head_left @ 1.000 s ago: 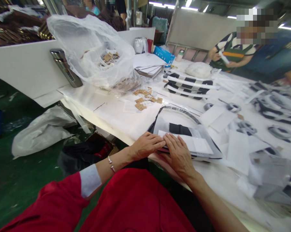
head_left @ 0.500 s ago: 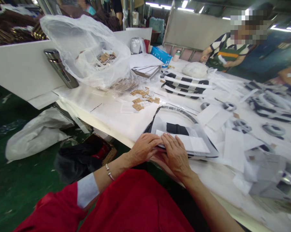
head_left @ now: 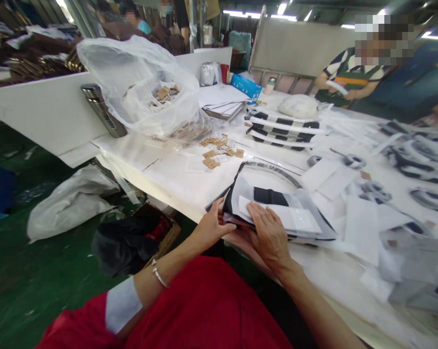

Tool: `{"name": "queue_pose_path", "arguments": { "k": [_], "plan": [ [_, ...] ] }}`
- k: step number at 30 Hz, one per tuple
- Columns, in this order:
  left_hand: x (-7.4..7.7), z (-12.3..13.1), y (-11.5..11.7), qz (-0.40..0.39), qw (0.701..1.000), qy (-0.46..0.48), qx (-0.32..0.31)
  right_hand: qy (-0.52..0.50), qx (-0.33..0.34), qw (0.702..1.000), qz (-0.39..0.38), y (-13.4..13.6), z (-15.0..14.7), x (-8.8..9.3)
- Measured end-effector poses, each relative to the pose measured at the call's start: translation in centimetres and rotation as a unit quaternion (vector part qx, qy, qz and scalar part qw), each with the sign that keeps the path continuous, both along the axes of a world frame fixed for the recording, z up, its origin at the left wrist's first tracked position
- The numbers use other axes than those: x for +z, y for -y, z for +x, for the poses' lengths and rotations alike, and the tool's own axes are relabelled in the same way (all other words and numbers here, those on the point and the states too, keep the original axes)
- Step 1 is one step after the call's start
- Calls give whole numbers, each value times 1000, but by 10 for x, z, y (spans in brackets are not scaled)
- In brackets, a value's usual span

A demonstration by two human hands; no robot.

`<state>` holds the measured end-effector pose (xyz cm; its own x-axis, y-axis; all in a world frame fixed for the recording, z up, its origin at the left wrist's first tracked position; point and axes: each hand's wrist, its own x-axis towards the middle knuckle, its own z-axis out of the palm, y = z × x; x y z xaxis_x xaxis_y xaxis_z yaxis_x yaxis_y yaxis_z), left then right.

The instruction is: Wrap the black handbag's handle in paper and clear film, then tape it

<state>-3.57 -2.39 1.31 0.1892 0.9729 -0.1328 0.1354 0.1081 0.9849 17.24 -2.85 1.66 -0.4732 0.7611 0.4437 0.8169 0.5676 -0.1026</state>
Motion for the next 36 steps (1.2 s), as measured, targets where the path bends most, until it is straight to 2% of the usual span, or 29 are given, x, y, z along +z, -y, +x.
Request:
{"name": "queue_pose_path", "arguments": {
  "k": [5, 9, 13, 18, 23, 26, 29, 31, 33, 35, 36],
  "plan": [
    [-3, 7, -11, 59, 996, -63, 13, -22, -13, 1000, 0, -2, -3, 1],
    [-10, 10, -18, 66, 996, -59, 32, -37, -21, 999, 9, -1, -7, 7],
    [1, 17, -18, 10, 998, -8, 55, -55, -34, 998, 28, 2, -9, 11],
    [19, 24, -16, -83, 987, 112, 84, -53, -31, 998, 33, 4, -8, 13],
    [17, 26, -21, -171, 947, 257, 90, -11, -27, 1000, 11, 4, -8, 13],
    [17, 28, -23, -214, 929, 286, 93, 12, -25, 999, 34, 3, -7, 11],
    [19, 30, -24, -223, 922, 300, 97, 13, -37, 998, 58, 1, -6, 4],
    [20, 29, -23, -216, 924, 301, 92, 8, -37, 998, 53, -1, -5, -1],
    [19, 26, -19, -193, 938, 275, 80, 3, -31, 998, 49, -2, -5, -3],
    [16, 17, -11, -128, 972, 192, 39, 1, -25, 998, 52, -2, -5, -2],
    [15, 12, -6, -76, 990, 120, 17, 2, -25, 998, 54, -3, -6, -1]
  ]
}}
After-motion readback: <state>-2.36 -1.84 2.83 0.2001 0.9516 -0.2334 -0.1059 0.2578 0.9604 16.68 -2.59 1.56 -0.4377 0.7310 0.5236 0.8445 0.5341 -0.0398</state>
